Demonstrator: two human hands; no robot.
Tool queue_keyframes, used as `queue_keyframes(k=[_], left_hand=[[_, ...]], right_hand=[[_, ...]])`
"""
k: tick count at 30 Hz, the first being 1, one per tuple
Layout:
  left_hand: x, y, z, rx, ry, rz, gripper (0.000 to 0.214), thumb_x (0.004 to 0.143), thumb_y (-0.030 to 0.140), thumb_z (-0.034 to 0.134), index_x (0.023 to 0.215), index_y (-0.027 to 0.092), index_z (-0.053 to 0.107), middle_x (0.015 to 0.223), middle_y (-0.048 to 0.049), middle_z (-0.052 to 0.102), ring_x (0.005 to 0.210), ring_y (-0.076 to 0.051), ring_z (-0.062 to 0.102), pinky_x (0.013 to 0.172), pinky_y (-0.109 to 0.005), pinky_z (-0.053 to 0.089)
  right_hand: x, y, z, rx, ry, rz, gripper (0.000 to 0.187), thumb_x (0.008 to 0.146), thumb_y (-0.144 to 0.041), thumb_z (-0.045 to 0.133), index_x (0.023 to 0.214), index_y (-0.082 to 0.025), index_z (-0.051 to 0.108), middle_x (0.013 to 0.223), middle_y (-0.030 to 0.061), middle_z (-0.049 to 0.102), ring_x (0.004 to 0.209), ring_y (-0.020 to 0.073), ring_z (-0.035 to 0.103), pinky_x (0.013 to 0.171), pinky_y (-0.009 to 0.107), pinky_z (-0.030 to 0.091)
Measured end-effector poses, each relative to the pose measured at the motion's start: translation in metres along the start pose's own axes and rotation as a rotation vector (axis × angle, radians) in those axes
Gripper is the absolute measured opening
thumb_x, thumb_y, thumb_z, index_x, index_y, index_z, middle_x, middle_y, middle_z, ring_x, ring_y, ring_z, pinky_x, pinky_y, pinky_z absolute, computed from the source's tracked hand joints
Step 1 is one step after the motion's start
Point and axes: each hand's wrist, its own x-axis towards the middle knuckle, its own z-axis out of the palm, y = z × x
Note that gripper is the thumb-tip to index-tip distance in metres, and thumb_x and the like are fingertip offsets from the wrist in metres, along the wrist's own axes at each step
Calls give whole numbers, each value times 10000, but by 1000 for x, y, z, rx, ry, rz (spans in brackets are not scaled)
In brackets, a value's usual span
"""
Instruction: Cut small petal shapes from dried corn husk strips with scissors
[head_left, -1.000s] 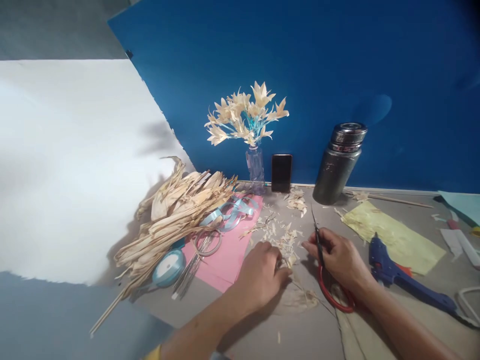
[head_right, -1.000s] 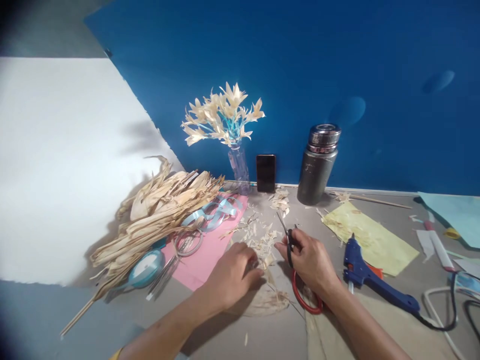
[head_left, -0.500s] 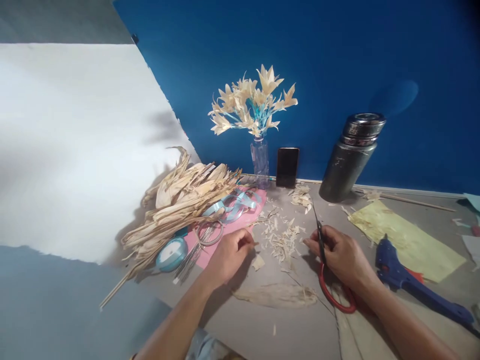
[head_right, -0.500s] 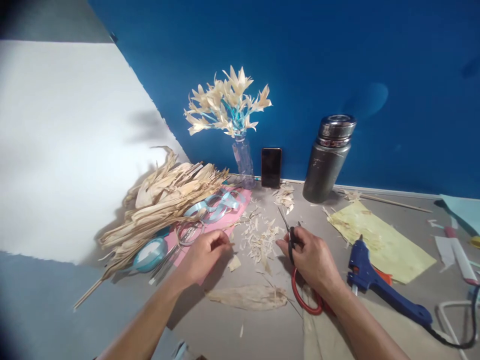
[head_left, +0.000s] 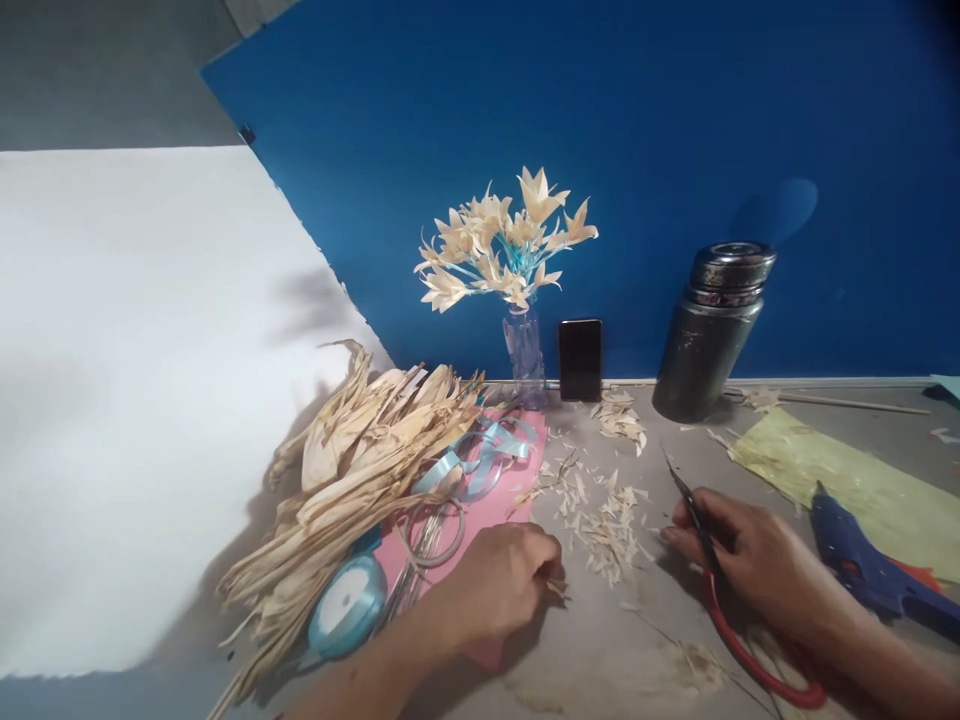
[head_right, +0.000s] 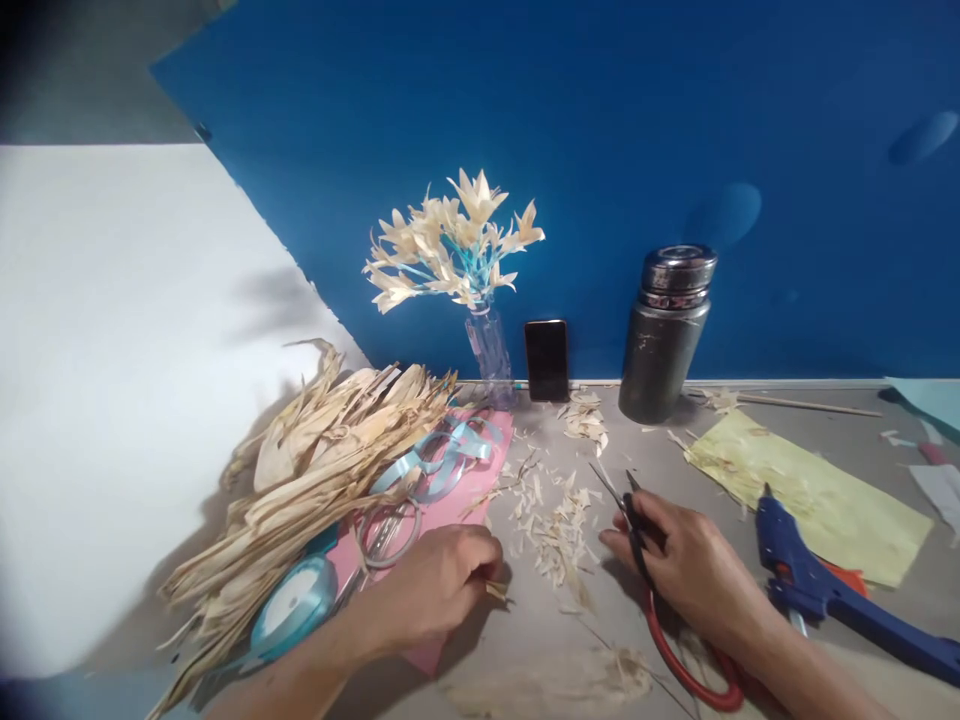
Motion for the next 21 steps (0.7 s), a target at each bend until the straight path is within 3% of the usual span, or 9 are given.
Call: queue_keyframes(k=[3, 6, 8, 10, 13, 16, 21], left_hand=[[4, -3, -8, -107, 22, -26, 208, 777, 127, 531, 883, 244, 667, 978, -33, 725, 925, -218, 663, 806, -318, 494], [9, -8, -9, -179, 214, -96, 349, 855, 171, 516, 1185, 230, 615, 1259, -95, 652, 1173, -244, 593, 1018, -383, 449], [14, -14, -5, -217, 270, -95, 458, 921, 282, 504, 1372, 200, 499, 1455, -138, 523, 1362, -268, 456, 1145, -431, 346], [21, -19, 1, -220, 208, -83, 678, 935, 468, 507, 1508, 149, 334, 1609, -185, 309, 1497, -317, 244, 1210, -498, 232], [34, -22, 12, -151, 78, -106, 985, 861, 630, 550, 1573, 76, 155, 1660, -231, 53, 1530, -389, 12, 1223, -587, 112], [46, -15, 23, -77, 47, -86, 1087, 798, 648, 625, 1583, 81, 128, 1659, -236, 13, 1523, -402, -46, 1217, -615, 75], [62, 2, 30, 9, 12, 178, 1208, 669, 807, 641, 1590, 184, 168, 1659, -227, 63, 1517, -419, -53, 1190, -665, 67]], right_hand=[[1, 0, 1, -13, -66, 14, 256, 796, -464, 644, 663, -246, 626, 589, 5, 692, 533, 215, 625, 505, 288, 437], [0, 0, 1, -28, -64, 42, 268, 798, -482, 629, 672, -246, 624, 585, 1, 686, 528, 214, 622, 507, 290, 449], [-1, 2, 1, -45, -48, 72, 292, 814, -511, 613, 698, -244, 628, 588, -4, 680, 525, 211, 614, 512, 293, 456], [-1, 3, 0, -58, -21, 105, 321, 827, -542, 596, 722, -240, 629, 589, -6, 672, 534, 213, 610, 523, 299, 465], [0, 4, -1, -72, -4, 130, 322, 822, -542, 598, 737, -233, 631, 615, -2, 677, 576, 219, 613, 547, 308, 475], [2, 0, -4, -64, 0, 108, 293, 824, -502, 608, 736, -225, 636, 640, 2, 680, 612, 218, 613, 556, 306, 473], [6, -6, -12, -25, 58, 87, 263, 824, -462, 607, 722, -220, 623, 614, -10, 643, 589, 202, 588, 543, 299, 454]])
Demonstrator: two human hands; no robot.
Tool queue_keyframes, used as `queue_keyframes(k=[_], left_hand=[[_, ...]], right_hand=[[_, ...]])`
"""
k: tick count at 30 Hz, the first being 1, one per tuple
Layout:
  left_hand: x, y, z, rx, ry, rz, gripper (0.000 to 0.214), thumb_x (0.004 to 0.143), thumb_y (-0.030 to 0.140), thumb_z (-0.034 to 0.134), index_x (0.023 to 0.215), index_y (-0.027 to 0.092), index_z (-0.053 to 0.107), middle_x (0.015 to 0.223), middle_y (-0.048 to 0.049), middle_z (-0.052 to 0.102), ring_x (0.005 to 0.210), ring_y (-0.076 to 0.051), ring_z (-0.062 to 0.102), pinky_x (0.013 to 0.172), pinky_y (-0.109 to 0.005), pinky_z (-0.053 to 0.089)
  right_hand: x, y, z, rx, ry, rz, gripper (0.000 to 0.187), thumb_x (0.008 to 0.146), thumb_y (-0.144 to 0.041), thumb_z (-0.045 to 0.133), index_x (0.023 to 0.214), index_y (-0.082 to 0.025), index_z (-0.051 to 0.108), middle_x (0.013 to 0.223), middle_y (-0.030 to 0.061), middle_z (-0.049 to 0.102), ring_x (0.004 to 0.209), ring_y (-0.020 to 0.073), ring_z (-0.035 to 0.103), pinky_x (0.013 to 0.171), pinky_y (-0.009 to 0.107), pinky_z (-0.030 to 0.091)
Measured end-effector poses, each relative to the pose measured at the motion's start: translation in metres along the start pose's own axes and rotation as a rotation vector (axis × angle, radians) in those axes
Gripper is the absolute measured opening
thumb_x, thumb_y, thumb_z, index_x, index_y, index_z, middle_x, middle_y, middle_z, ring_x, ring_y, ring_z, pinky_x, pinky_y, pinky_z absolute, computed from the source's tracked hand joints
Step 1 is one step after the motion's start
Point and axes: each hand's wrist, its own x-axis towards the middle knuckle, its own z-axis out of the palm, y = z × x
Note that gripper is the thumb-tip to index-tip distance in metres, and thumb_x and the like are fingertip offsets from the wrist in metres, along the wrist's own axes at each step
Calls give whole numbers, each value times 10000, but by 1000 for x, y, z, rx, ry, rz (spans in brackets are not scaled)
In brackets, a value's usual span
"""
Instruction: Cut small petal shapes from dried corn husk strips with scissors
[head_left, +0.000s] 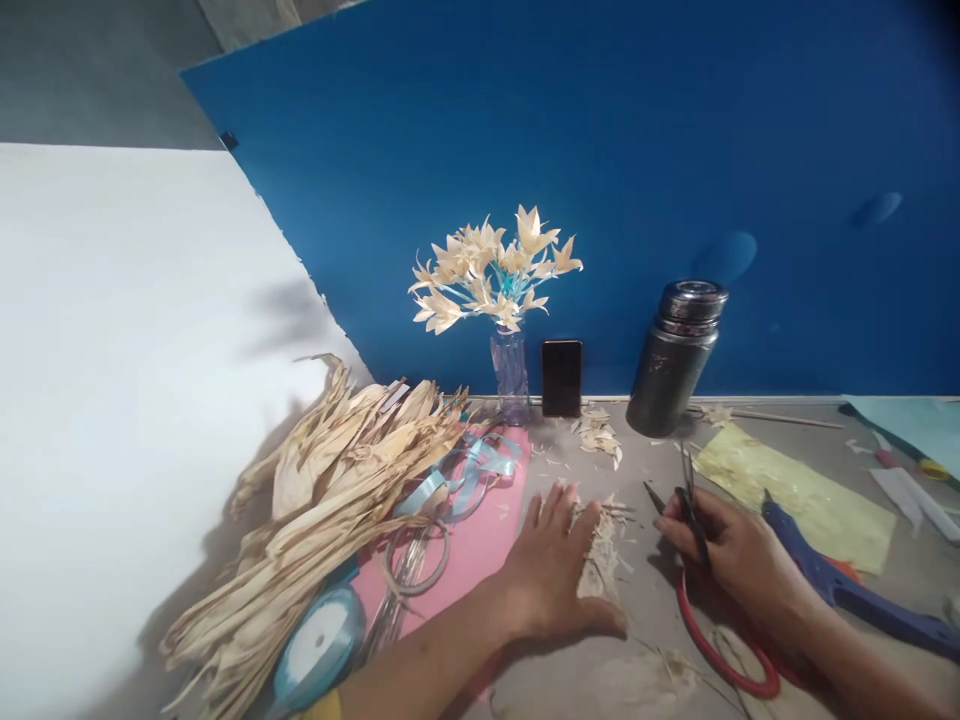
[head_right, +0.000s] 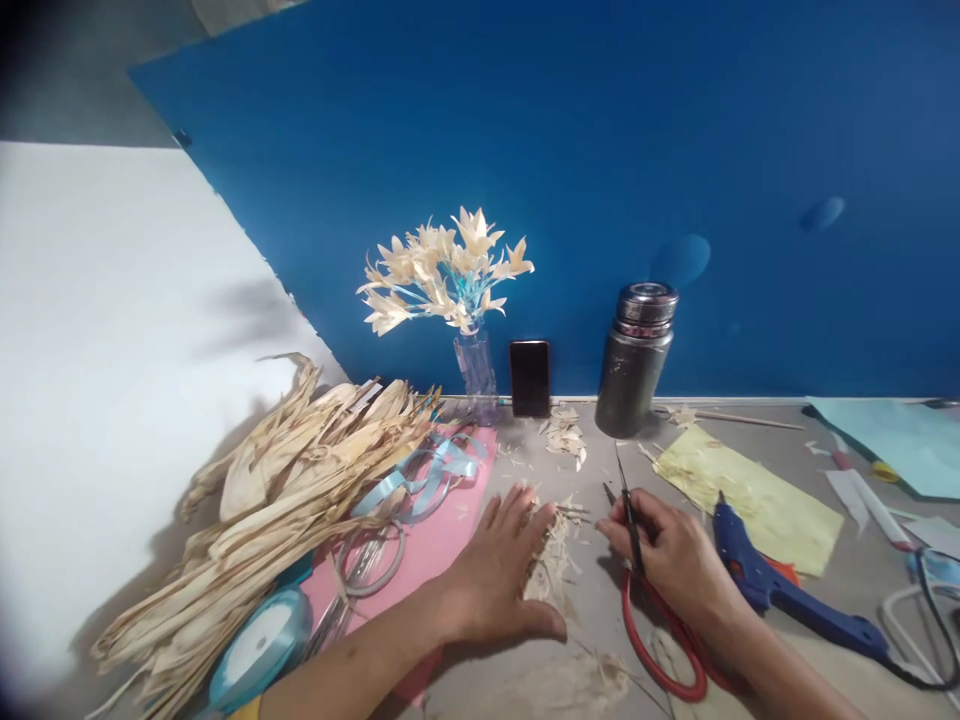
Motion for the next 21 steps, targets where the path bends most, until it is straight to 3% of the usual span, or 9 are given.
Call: queue_keyframes(k=[2, 4, 6, 8, 9, 13, 17, 21], left_hand=[[13, 0, -3, 58, 24, 13, 1226, 647, 826, 642, 1586, 185, 183, 1655, -244, 59, 1511, -438, -65, 1172, -687, 47], [30, -5, -7, 97, 68, -17, 1168, 681, 806, 634, 1580, 197, 206, 1656, -240, 69, 1509, -452, -50, 1163, -691, 70], [45, -12, -10, 105, 111, -23, 1000, 779, 772, 559, 1565, 238, 247, 1662, -203, 117, 1516, -439, -8, 1163, -679, 92], [55, -19, -11, 118, 167, -30, 857, 858, 731, 483, 1540, 243, 305, 1649, -184, 201, 1523, -409, 65, 1176, -638, 124], [57, -22, -10, 130, 188, -34, 825, 874, 726, 459, 1529, 243, 327, 1640, -181, 232, 1521, -404, 93, 1174, -634, 136], [52, -23, -10, 153, 150, 47, 876, 846, 769, 447, 1527, 230, 340, 1629, -191, 257, 1515, -407, 127, 1172, -642, 134], [44, -15, -7, 136, 84, 182, 918, 808, 777, 508, 1540, 253, 332, 1632, -164, 273, 1518, -375, 153, 1201, -592, 115], [41, -6, 5, 111, 56, 267, 889, 809, 716, 582, 1530, 245, 358, 1627, -148, 297, 1518, -350, 181, 1212, -560, 130]], right_hand=[[0, -2, -3, 16, -46, -32, 245, 845, -436, 582, 737, -217, 608, 627, -9, 634, 595, 195, 580, 555, 295, 450], [-5, -7, -4, 2, -193, -110, 176, 843, -355, 572, 739, -214, 591, 632, -15, 624, 588, 181, 565, 551, 278, 423], [-14, -15, -3, -33, -374, -210, 58, 753, -230, 606, 705, -215, 577, 631, -30, 613, 577, 163, 544, 543, 257, 378], [-28, -27, 0, -55, -468, -287, 128, 596, -117, 625, 640, -213, 554, 663, -37, 615, 612, 155, 542, 563, 244, 351], [-35, -33, 3, -106, -544, -356, 201, 563, -86, 604, 714, -219, 590, 753, -23, 652, 678, 168, 567, 595, 244, 359], [-55, -46, 13, -236, -672, -535, 353, 473, -33, 502, 760, -221, 585, 821, 11, 683, 799, 206, 601, 672, 261, 369], [-54, -44, 11, -191, -690, -499, 292, 506, -14, 488, 700, -218, 564, 768, -10, 670, 731, 181, 603, 639, 252, 364], [-40, -37, -6, 112, -616, -202, 127, 693, -100, 563, 662, -222, 542, 597, -41, 584, 557, 151, 538, 518, 237, 355]])
